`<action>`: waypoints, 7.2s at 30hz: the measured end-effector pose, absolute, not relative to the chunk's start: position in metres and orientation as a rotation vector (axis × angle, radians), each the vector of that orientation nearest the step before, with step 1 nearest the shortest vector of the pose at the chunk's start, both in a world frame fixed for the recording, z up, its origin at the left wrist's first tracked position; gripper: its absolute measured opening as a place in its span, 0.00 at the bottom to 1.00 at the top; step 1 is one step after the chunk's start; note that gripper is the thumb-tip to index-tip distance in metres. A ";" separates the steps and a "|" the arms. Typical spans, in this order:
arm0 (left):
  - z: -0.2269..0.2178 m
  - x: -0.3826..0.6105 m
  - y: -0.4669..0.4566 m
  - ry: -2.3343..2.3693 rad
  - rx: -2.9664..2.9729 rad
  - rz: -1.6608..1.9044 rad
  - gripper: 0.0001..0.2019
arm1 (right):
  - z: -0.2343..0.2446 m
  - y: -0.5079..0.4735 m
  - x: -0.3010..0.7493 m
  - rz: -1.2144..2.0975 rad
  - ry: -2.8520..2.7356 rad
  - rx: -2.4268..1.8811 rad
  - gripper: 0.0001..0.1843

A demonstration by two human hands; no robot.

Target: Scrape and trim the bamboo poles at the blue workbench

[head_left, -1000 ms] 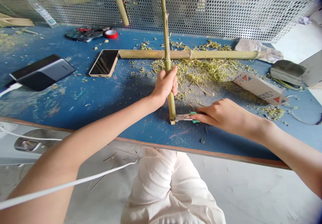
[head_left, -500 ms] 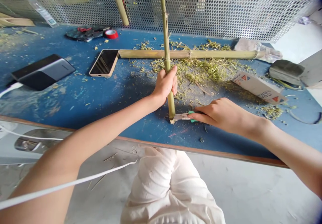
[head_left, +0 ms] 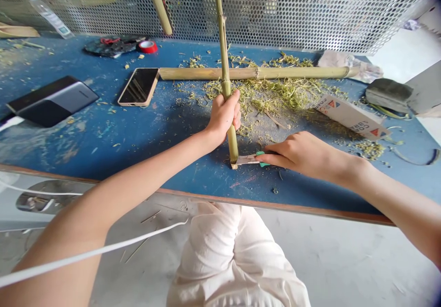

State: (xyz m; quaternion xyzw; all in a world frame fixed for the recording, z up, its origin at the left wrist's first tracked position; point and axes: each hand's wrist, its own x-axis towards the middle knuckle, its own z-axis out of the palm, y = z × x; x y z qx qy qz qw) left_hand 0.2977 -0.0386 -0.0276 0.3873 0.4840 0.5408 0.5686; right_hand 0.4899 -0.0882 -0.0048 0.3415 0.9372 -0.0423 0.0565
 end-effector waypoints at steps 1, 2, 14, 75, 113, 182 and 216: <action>-0.028 0.298 -0.039 1.130 0.908 1.272 0.18 | -0.005 -0.089 0.490 -0.115 2.843 1.043 0.41; -0.027 0.298 -0.039 1.122 0.909 1.271 0.19 | -0.005 -0.089 0.490 -0.105 2.847 1.042 0.41; -0.028 0.296 -0.039 1.106 0.956 1.261 0.18 | -0.006 -0.086 0.494 -0.196 2.907 1.046 0.42; -0.035 0.299 -0.036 1.172 1.044 1.300 0.10 | -0.006 -0.090 0.489 -0.144 2.895 1.030 0.42; -0.034 0.299 -0.036 1.168 1.057 1.289 0.12 | -0.009 -0.090 0.492 -0.145 2.913 1.073 0.43; -0.029 0.300 -0.040 1.194 1.012 1.280 0.15 | -0.004 -0.088 0.491 -0.404 2.910 1.074 0.43; -0.035 0.301 -0.036 1.186 1.039 1.332 0.18 | -0.013 -0.100 0.488 0.019 2.885 1.192 0.45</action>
